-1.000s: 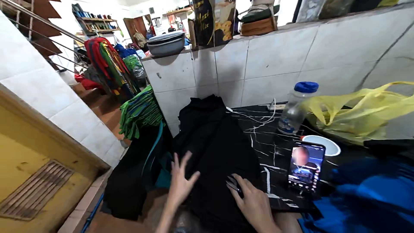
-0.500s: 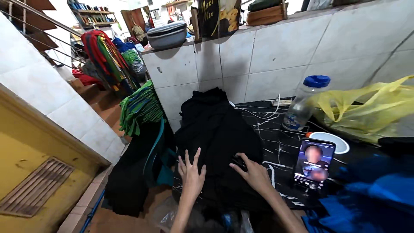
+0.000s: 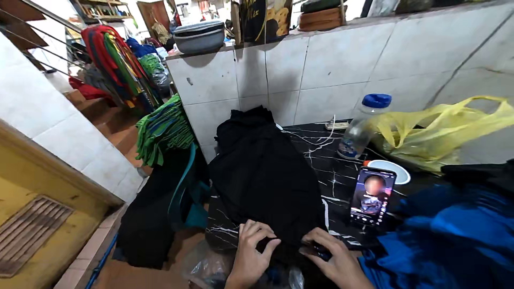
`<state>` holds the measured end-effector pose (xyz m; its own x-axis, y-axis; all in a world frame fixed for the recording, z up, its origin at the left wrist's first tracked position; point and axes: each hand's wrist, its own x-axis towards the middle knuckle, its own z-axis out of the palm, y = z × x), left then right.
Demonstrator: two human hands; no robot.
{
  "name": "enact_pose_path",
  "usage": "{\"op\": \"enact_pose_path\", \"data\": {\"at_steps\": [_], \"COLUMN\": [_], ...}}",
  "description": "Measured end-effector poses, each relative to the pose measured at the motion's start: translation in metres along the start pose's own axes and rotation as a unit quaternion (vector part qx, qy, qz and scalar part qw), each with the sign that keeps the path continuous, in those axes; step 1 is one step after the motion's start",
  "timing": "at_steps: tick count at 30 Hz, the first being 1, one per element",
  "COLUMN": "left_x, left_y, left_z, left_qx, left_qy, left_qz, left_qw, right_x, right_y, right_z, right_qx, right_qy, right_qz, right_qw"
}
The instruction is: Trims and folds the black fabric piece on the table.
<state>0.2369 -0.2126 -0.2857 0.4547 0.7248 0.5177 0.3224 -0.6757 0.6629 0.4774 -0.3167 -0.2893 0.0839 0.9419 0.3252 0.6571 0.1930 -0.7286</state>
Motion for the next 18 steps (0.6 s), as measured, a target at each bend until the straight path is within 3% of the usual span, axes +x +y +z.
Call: {"op": "enact_pose_path", "data": {"at_steps": [4,8,12,14,18], "left_x": [0.012,0.021,0.036,0.037,0.004], "left_y": [0.009,0.010,0.025,0.020,0.006], "left_z": [0.009,0.021,0.010,-0.004,-0.010], "left_qx": [0.037,0.045,0.012,0.063,0.108], "left_qy": [0.020,0.073,0.082,0.085,-0.012], "left_qz": [-0.016,-0.067,-0.073,-0.027,0.080], "left_qw": [0.999,0.994,0.994,0.994,0.991], "right_x": [0.000,0.006,0.005,0.000,-0.012], "right_y": [-0.007,-0.020,-0.032,-0.034,-0.026], "right_z": [-0.010,-0.010,-0.012,-0.029,-0.046], "right_qx": [0.023,-0.085,-0.219,-0.250,-0.272], "right_qy": [0.098,0.177,0.123,0.132,0.077], "right_qz": [0.035,0.075,0.047,0.031,-0.030], "right_qw": [0.994,0.978,0.967,0.959,0.959]}}
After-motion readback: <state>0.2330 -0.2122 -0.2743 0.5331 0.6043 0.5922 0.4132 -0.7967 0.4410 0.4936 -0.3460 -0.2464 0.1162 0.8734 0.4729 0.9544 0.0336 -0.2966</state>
